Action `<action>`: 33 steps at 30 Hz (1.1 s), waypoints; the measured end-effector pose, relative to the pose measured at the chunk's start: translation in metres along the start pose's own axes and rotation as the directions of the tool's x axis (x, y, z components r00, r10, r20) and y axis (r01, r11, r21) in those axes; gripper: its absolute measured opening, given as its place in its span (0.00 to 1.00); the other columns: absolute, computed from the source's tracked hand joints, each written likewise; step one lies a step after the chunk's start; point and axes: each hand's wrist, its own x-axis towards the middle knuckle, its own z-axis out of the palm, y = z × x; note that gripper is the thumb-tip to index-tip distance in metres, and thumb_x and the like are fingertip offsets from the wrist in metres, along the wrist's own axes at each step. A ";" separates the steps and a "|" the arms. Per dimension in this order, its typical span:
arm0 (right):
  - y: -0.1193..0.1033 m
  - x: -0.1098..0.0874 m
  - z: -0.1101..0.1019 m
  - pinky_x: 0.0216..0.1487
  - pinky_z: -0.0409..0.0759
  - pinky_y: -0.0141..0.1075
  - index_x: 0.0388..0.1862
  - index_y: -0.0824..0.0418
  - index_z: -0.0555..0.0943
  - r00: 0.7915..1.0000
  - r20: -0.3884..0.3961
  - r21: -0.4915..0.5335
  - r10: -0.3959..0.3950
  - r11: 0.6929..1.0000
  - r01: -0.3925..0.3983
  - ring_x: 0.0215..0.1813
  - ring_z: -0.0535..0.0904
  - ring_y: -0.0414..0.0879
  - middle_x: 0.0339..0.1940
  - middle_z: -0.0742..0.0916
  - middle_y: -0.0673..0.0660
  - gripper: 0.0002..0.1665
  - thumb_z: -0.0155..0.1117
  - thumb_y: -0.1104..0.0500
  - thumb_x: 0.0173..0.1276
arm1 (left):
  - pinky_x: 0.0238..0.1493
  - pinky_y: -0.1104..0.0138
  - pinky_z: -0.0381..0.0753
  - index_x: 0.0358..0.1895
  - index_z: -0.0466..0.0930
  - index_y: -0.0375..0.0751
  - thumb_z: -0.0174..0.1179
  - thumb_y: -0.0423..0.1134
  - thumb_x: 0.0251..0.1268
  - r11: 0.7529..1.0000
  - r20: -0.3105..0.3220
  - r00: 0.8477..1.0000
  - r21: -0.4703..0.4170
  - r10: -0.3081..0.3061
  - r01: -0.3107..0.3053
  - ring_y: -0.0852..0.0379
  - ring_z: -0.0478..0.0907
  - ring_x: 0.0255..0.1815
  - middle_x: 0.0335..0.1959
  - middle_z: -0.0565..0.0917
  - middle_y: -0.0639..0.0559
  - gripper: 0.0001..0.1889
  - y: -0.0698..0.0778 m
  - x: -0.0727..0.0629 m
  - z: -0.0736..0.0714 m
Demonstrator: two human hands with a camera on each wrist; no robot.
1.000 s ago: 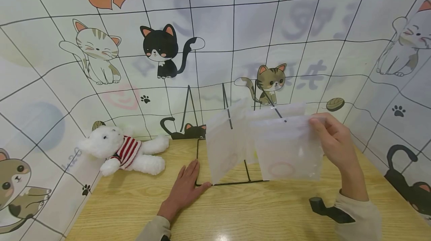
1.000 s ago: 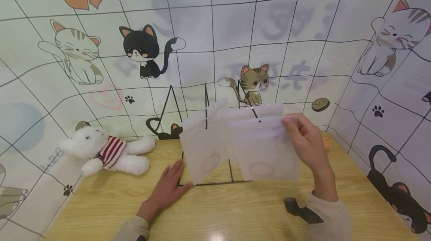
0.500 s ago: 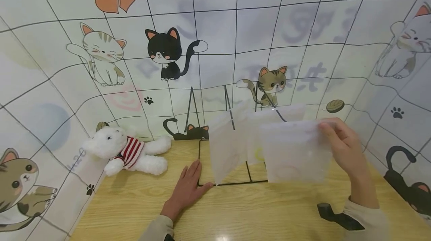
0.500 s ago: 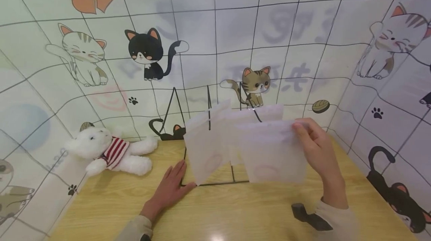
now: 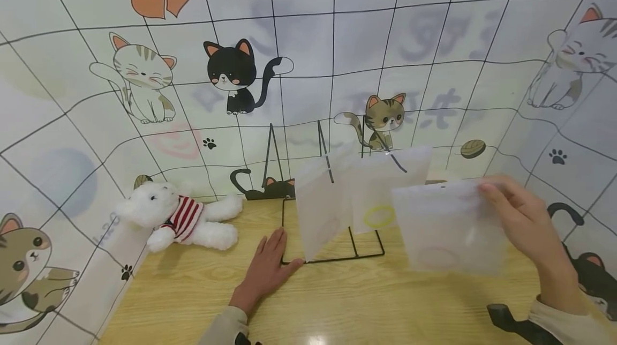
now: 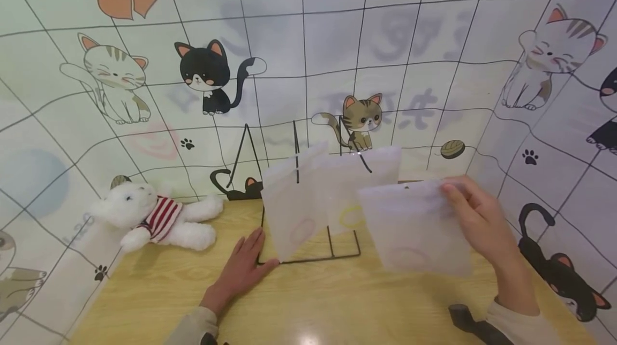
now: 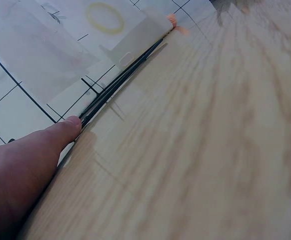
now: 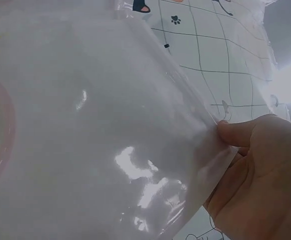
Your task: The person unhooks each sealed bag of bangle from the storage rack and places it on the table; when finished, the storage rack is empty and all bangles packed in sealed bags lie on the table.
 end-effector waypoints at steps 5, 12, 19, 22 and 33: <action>0.008 -0.011 -0.015 0.46 0.65 0.13 0.44 0.60 0.82 0.999 0.044 -0.060 0.030 0.998 -0.027 0.47 0.73 0.23 0.43 0.81 0.28 0.10 0.54 0.69 0.76 | 0.81 0.46 0.45 0.79 0.52 0.32 0.51 0.65 0.71 1.000 0.009 1.000 0.005 -0.002 0.002 0.44 0.51 0.82 0.81 0.54 0.40 0.47 0.001 0.000 -0.001; 0.025 -0.024 -0.043 0.42 0.64 0.09 0.48 0.56 0.83 0.992 0.082 -0.124 0.098 0.988 -0.087 0.46 0.72 0.18 0.43 0.80 0.23 0.12 0.54 0.67 0.76 | 0.81 0.46 0.45 0.79 0.51 0.33 0.51 0.65 0.71 1.000 0.015 1.000 0.007 -0.007 0.007 0.45 0.51 0.82 0.81 0.54 0.41 0.47 0.003 -0.001 -0.004; 0.040 -0.034 -0.062 0.31 0.70 0.12 0.47 0.41 0.79 0.992 0.045 -0.127 0.116 0.986 -0.110 0.38 0.74 0.16 0.41 0.78 0.20 0.22 0.50 0.69 0.77 | 0.81 0.45 0.46 0.78 0.52 0.31 0.51 0.64 0.72 1.000 -0.001 1.000 0.027 0.007 -0.007 0.43 0.52 0.82 0.80 0.55 0.40 0.46 0.003 0.001 -0.007; 0.048 -0.037 -0.070 0.26 0.71 0.15 0.45 0.35 0.77 0.991 0.001 -0.129 0.137 0.982 -0.135 0.31 0.75 0.17 0.37 0.78 0.19 0.25 0.50 0.69 0.78 | 0.81 0.46 0.46 0.78 0.52 0.32 0.51 0.64 0.72 1.000 -0.004 1.000 0.022 0.013 -0.013 0.43 0.52 0.82 0.81 0.55 0.40 0.46 0.003 0.002 -0.008; 0.076 -0.024 -0.088 0.27 0.80 0.32 0.55 0.69 0.72 0.930 0.057 -0.438 0.363 0.846 -0.303 0.27 0.77 0.31 0.41 0.85 0.61 0.21 0.48 0.51 0.82 | 0.80 0.45 0.47 0.78 0.52 0.31 0.51 0.65 0.71 1.000 -0.014 1.000 0.018 0.023 -0.023 0.43 0.52 0.81 0.81 0.55 0.40 0.47 0.004 0.007 -0.008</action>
